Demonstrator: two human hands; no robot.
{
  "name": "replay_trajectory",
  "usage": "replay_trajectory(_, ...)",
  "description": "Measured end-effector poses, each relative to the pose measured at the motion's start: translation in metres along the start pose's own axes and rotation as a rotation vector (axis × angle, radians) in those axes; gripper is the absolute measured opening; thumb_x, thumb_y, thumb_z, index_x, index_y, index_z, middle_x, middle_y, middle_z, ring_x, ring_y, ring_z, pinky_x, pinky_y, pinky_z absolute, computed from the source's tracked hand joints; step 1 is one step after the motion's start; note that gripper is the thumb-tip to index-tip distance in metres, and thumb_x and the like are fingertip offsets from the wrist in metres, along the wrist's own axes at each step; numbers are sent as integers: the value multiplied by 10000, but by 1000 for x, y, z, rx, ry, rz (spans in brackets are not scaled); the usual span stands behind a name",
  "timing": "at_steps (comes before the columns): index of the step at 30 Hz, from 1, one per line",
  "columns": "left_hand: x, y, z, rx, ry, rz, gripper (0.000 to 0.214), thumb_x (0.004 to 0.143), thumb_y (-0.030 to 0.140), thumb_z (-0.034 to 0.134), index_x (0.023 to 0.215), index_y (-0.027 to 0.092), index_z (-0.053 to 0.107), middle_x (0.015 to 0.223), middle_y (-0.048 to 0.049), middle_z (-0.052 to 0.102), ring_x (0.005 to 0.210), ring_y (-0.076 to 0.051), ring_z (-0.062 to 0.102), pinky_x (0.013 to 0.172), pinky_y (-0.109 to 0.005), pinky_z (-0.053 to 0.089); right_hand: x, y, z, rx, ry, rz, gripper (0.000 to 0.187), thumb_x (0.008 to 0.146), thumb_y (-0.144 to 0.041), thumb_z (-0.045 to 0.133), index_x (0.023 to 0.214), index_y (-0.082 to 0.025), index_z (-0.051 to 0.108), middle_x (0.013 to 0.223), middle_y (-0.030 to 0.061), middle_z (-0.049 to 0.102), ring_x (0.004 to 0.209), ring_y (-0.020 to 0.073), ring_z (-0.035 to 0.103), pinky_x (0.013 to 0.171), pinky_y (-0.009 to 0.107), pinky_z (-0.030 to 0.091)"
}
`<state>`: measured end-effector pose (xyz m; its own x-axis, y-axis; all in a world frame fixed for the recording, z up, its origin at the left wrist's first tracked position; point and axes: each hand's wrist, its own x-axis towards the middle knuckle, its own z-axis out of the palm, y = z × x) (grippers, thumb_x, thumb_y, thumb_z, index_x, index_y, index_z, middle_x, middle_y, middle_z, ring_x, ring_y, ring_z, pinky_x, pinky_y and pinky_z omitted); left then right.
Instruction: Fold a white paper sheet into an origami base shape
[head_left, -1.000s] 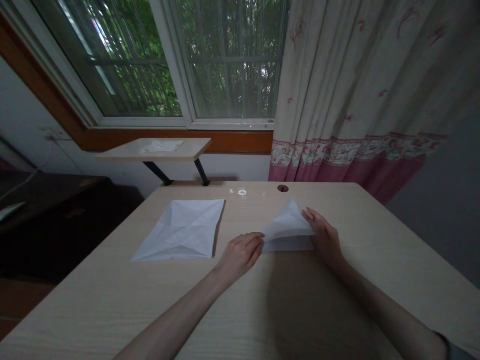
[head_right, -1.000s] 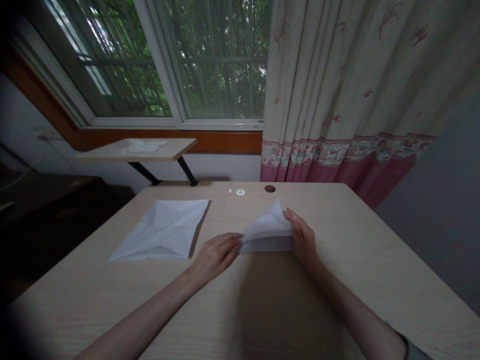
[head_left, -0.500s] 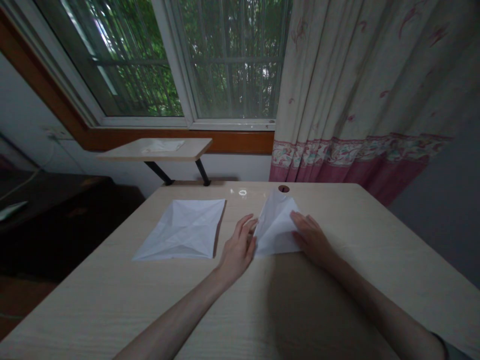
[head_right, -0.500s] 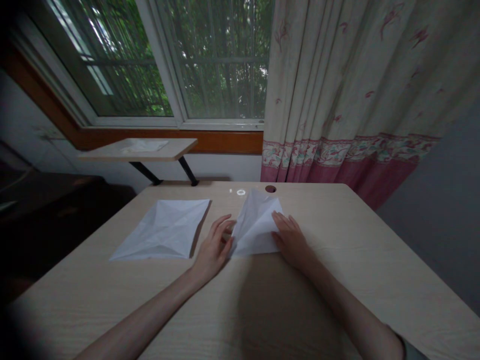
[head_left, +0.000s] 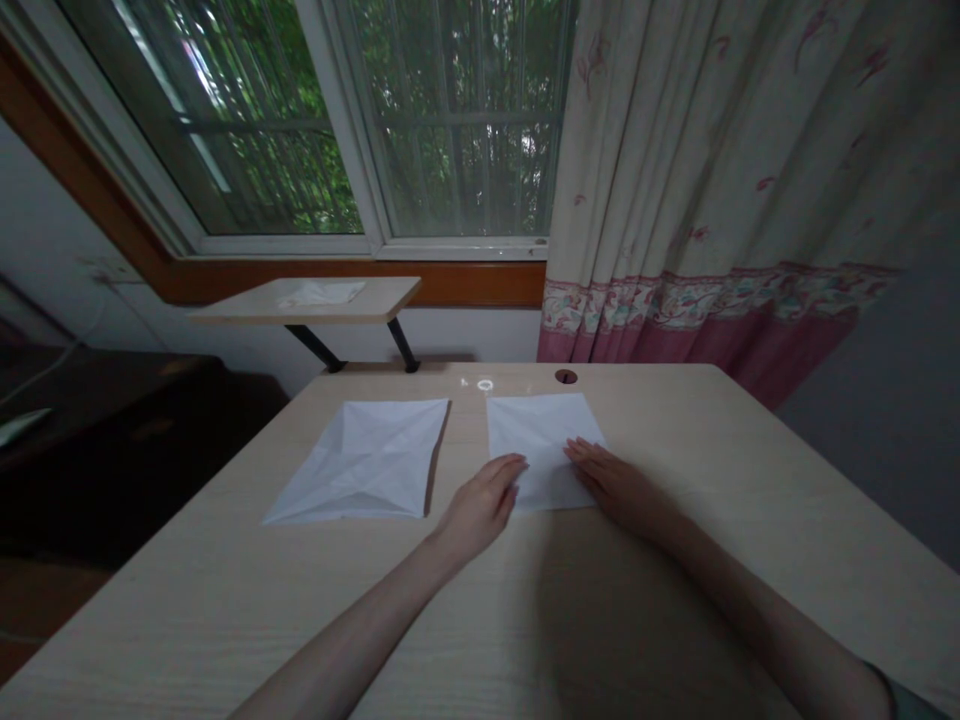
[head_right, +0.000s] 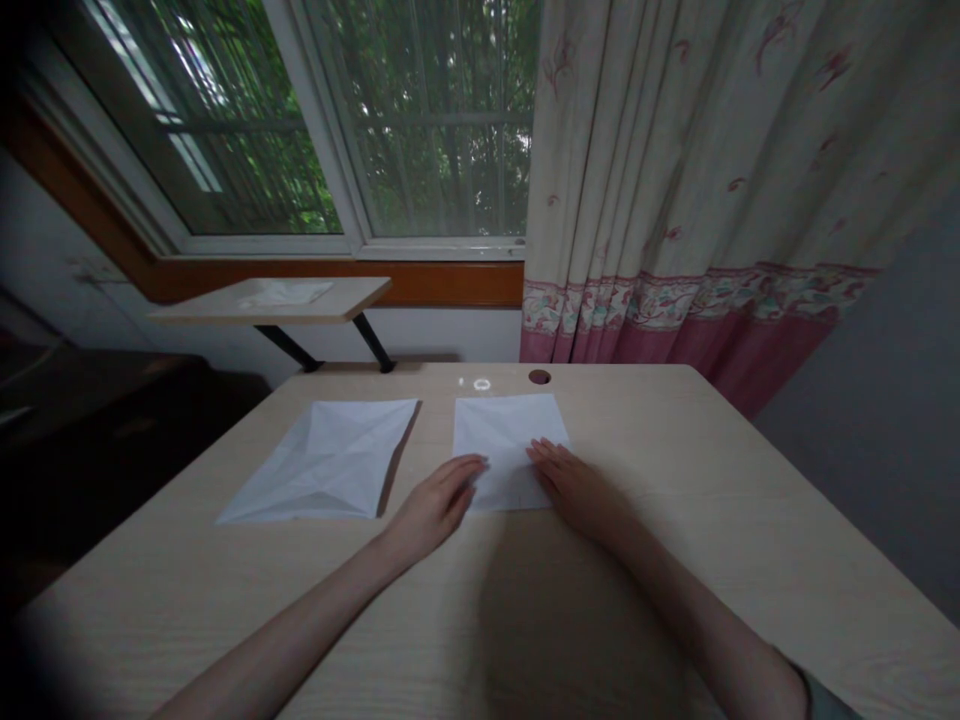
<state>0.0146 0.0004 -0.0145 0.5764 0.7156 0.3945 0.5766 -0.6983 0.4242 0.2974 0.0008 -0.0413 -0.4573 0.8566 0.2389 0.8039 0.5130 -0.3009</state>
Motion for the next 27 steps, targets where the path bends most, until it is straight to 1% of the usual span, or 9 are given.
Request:
replay_trajectory(2,-1,4,0,24,-72,-13,339,965,246,532,1298,196,561,1403,-94,582,1294,-214,560,1100,-387,481,-1,1,1,6,12,-10,470,1034,-287,324,1492,-266,429,1525,44,462,1420,224,406,1169,493,367)
replay_trajectory(4,-1,8,-1,78,-113,-15,422,935,387,615,1311,202,566,1425,-92,571,1311,-243,547,1103,-409,477,-1,1,-1,10,13,-17,467,1036,-320,347,1490,-253,436,1526,60,458,1421,234,405,1169,494,364)
replay_trajectory(6,-1,9,-1,125,-133,-7,477,912,437,648,1319,201,573,1415,-91,584,1319,-258,542,1106,-419,472,-2,0,-5,8,-4,-37,474,1033,-373,382,1486,-248,446,1537,76,437,1429,253,391,1173,500,350)
replay_trajectory(11,-1,3,3,149,-104,61,306,968,357,589,1223,202,660,1351,-58,642,1288,-230,575,1094,-384,488,-4,-6,-17,-33,-85,-103,516,980,-514,500,1455,-316,486,1589,62,340,1454,312,333,1169,545,324)
replay_trajectory(15,0,0,2,142,-28,135,237,1010,290,510,1100,218,718,1264,-26,699,1195,-209,644,1047,-379,528,-4,-9,-21,-26,-87,-132,597,927,-572,570,1463,-329,468,1563,48,395,1455,313,330,1168,549,324)
replay_trajectory(17,0,0,0,145,1,121,240,1014,256,494,1083,215,720,1209,-24,725,1133,-199,677,1001,-364,558,-5,-10,-21,-8,-67,-134,554,941,-534,570,1445,-316,495,1535,51,441,1426,293,392,1163,537,340)
replay_trajectory(21,0,-3,-3,151,63,28,224,1005,233,498,1063,211,714,1125,-32,752,1020,-191,719,924,-343,593,-5,-12,-21,63,-11,-156,449,940,-380,606,1382,-310,570,1447,45,552,1336,259,519,1130,513,401)
replay_trajectory(24,-1,-5,-3,147,85,-22,224,1002,225,488,1073,207,699,1140,-42,745,1014,-197,720,896,-345,603,-6,-10,-21,140,61,-168,378,915,-272,613,1290,-299,649,1339,42,649,1261,247,591,1096,509,444)
replay_trajectory(27,-1,-6,-2,135,88,-49,228,1001,221,472,1062,205,691,1182,-47,726,1037,-199,711,896,-348,603,-6,-5,-19,226,147,-146,315,903,-217,592,1188,-285,709,1216,45,722,1146,239,670,1079,522,458)
